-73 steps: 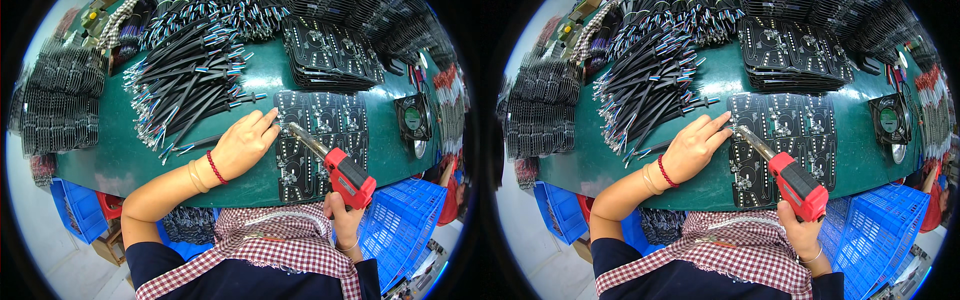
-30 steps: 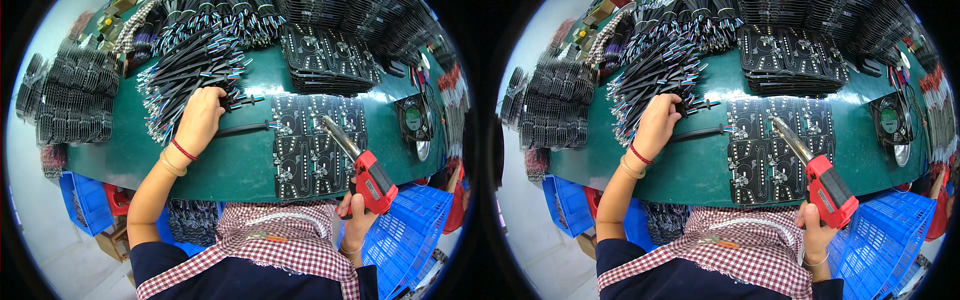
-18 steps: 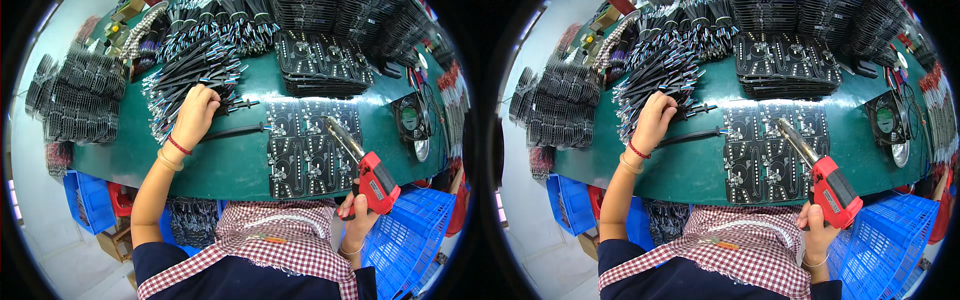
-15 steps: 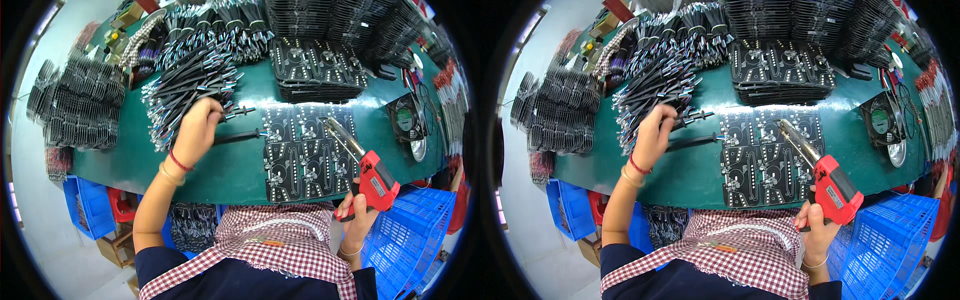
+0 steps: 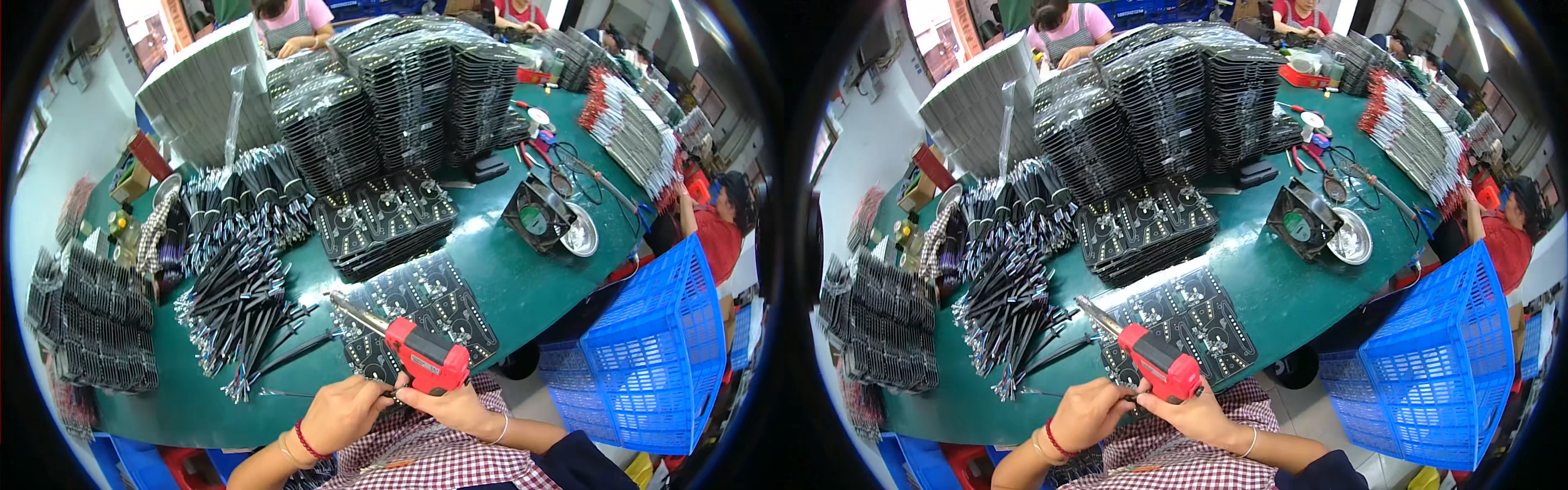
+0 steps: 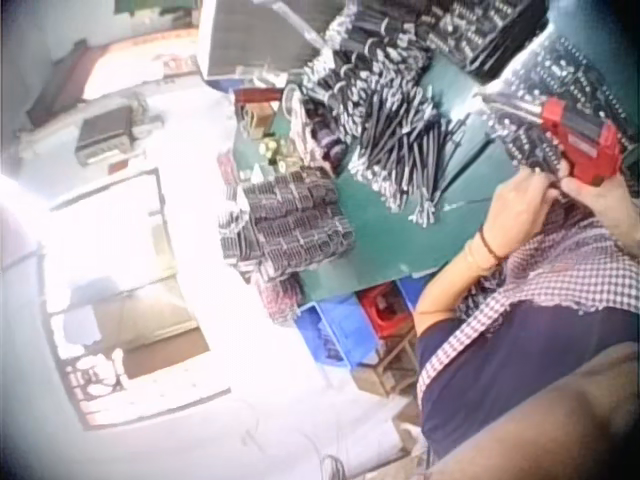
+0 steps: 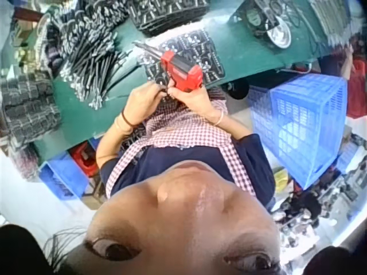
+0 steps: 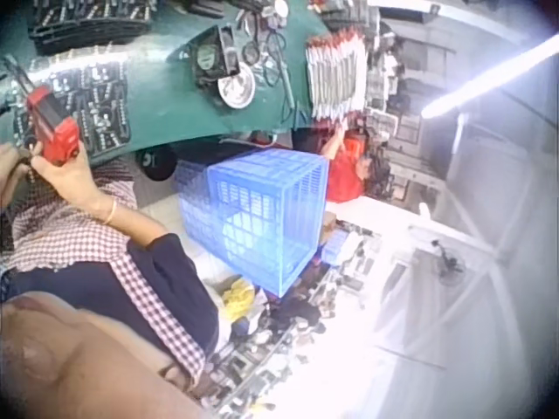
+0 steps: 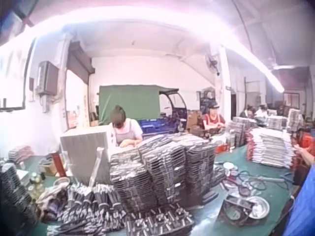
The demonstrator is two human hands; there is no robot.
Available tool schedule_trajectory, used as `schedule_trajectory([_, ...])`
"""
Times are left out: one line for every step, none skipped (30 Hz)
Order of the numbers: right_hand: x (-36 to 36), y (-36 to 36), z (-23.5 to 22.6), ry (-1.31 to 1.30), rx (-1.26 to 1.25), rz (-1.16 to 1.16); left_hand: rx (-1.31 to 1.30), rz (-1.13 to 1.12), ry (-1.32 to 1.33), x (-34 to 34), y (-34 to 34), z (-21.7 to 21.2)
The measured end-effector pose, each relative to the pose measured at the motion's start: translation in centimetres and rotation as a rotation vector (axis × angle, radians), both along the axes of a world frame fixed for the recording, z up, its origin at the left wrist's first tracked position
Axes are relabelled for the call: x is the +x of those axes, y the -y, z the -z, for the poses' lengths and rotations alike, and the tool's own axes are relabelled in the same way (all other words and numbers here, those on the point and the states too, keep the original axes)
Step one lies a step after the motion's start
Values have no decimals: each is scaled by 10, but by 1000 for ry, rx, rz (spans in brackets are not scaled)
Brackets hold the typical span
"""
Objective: The person solders wires onto a circuit board using a soldering tool, places the finished board into a bin, and then solders wires onto another circuit board.
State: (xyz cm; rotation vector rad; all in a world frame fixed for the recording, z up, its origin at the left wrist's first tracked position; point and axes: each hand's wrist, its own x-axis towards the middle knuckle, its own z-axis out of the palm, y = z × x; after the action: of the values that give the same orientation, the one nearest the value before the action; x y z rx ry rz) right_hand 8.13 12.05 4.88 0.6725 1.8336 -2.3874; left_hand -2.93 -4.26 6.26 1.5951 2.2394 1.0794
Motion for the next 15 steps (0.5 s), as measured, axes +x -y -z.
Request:
schedule_trajectory([1, 0, 3, -24, -17, 9, 24, -3, -10, 4, 0, 2])
schedule_trajectory([2, 1, 5, -57, 34, 5, 0, -33, -116, 7, 1, 3])
schedule_trajectory([2, 2, 8, -88, 83, -1, -46, -65, -210, 11, 0, 5])
schedule_trajectory([-1, 3, 11, -96, 127, -25, -66, -108, -300, 16, -1, 5])
schedule_trajectory([-2, 4, 13, -171, 108, -25, -65, -109, -317, 21, -3, 6])
schedule_trajectory([-3, 6, 14, -203, 217, 27, -89, -174, -311, 26, -6, 6])
schedule_trajectory([-5, 8, 15, -186, 315, 84, -115, -239, -304, 30, -9, 7])
schedule_trajectory([-4, 7, 14, -274, 416, 97, -166, -258, -272, 34, -11, 7])
schedule_trajectory([-3, 8, 13, -275, 413, 96, -141, -264, -297, 36, -13, 8])
schedule_trajectory([-2, 8, 13, -277, 426, 110, -173, -270, -255, 38, -14, 8])
schedule_trajectory([-1, 6, 12, -288, 437, 123, -208, -272, -207, 39, -14, 9])
schedule_trajectory([1, 6, 12, -269, 392, 147, -169, -260, -105, 39, -14, 9])
schedule_trajectory([2, 6, 12, -265, 397, 145, -158, -271, -118, 38, -13, 9])
schedule_trajectory([2, 5, 12, -252, 364, 128, -128, -252, -22, 36, -11, 9])
schedule_trajectory([3, 4, 13, -238, 330, 110, -99, -232, 74, 36, -10, 9])
